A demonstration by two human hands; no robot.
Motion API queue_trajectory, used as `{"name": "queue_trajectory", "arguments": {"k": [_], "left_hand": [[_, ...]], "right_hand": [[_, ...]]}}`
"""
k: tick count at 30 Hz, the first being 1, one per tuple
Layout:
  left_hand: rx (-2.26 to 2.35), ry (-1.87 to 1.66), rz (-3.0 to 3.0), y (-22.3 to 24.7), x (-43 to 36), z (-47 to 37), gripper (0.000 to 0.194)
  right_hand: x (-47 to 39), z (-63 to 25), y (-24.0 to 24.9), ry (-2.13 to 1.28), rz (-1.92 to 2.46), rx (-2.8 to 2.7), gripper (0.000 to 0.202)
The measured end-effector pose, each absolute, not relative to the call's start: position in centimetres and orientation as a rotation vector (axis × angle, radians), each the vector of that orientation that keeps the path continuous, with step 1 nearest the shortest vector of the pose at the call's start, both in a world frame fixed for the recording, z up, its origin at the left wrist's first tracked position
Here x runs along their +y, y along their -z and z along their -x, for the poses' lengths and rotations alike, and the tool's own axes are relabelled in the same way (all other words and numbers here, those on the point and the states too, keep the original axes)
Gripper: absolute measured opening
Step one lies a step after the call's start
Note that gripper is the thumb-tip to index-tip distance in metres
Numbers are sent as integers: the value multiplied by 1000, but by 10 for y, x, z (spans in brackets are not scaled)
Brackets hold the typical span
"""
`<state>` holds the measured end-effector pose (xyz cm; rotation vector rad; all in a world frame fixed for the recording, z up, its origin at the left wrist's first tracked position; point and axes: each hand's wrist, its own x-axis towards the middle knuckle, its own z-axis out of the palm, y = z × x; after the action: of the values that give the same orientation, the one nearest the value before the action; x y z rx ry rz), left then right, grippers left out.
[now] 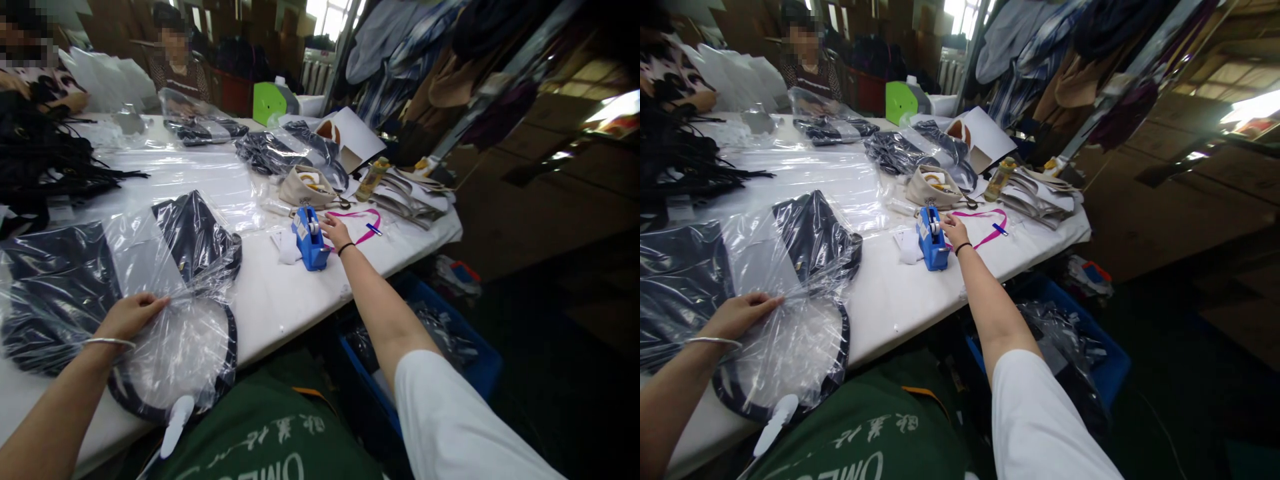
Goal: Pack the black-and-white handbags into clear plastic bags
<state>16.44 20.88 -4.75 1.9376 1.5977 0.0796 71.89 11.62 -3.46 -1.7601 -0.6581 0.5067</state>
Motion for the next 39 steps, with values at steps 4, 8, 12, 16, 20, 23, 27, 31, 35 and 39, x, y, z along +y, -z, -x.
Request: {"name": "queue_trajectory", "arguments": {"k": [4, 8, 12, 16, 20, 23, 27, 31, 35, 39], "left_hand": [[1598, -101, -1927, 45, 207, -166, 49], [1586, -123, -1909, 45, 206, -166, 50], [1594, -105, -1899, 49, 208, -164, 49], [1606, -95, -1901, 49, 208, -164, 49], [1598, -90, -1902, 46, 206, -166, 49], [1591, -84, -1912, 44, 206, -166, 48], [1598, -63, -1923, 47, 208, -164, 52], [1610, -73, -1882, 55, 211, -161, 57], [1622, -67, -1878, 55, 212, -161, 59], [1630, -42, -1902, 51, 211, -163, 59]], "right_hand": [[120, -718, 33, -523, 1754, -657, 66], [120, -722, 32, -577, 1711, -722, 80], [118, -726, 34, -624, 1662, -792, 77], [122, -727, 39, -554, 1654, -832, 51], [127, -727, 44, -474, 1670, -838, 33], [125, -725, 46, -432, 1673, -852, 32], [108, -720, 48, -382, 1695, -870, 36], [81, -711, 47, -271, 1701, -929, 37], [49, -696, 42, -243, 1648, -983, 37], [20, -680, 43, -226, 1648, -1007, 32]]}}
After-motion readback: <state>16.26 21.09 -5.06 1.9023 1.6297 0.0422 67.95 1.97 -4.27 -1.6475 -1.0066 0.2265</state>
